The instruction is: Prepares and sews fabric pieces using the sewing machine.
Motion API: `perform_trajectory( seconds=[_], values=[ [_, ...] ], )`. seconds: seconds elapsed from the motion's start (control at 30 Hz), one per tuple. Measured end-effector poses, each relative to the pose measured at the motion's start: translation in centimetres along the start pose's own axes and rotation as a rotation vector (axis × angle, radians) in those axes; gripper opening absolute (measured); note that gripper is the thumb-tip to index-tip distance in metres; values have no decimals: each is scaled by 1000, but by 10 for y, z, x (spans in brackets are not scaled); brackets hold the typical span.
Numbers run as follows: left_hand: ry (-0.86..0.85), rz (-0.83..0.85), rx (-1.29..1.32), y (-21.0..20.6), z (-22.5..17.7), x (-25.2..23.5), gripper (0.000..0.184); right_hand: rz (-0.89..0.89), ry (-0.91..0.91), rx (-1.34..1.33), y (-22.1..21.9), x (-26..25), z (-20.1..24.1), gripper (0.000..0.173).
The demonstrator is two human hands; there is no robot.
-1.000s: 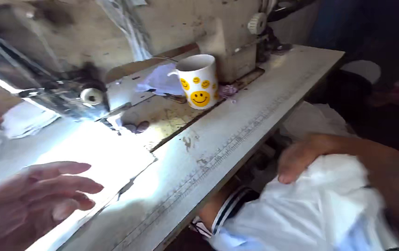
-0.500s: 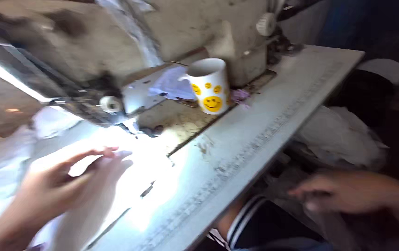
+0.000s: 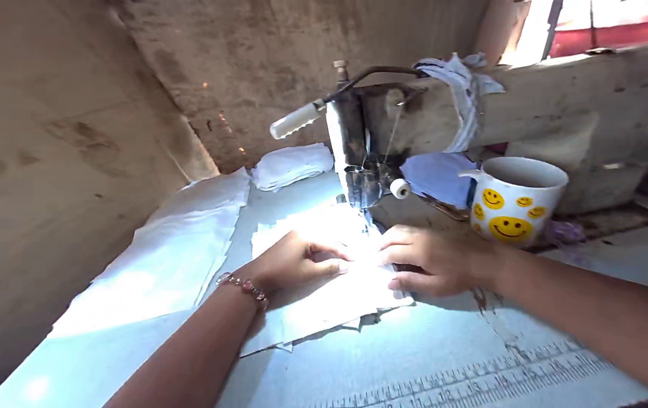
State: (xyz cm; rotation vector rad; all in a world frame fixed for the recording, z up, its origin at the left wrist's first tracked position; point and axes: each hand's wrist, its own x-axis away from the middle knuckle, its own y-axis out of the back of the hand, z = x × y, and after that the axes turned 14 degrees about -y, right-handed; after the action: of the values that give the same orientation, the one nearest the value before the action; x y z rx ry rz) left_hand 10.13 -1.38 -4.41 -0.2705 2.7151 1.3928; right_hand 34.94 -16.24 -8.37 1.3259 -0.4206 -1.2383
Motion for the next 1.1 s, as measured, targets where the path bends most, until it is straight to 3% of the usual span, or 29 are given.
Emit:
perform_trajectory(
  seconds=[0.13,0.3,0.37,0.47,0.97,1.1],
  values=[
    [-31,8,-27,0,6,-3,20,-2,-47,49,-1,11,-1,52],
    [107,6,-77,1,-5,-6,21,-144,77,102,-12,7,16,57],
    [151,7,-109,0,-8,-7,22,-116,100,82,-15,3,30,61],
    [160,20,-180,-1,-11,-11,25,-30,53,89,-14,3,33,64],
    [110,31,-577,-4,-15,-5,37,-29,-238,160,-9,5,20,73],
    [162,52,-649,-7,-22,-5,41,-107,-46,137,-13,8,22,69]
  ],
)
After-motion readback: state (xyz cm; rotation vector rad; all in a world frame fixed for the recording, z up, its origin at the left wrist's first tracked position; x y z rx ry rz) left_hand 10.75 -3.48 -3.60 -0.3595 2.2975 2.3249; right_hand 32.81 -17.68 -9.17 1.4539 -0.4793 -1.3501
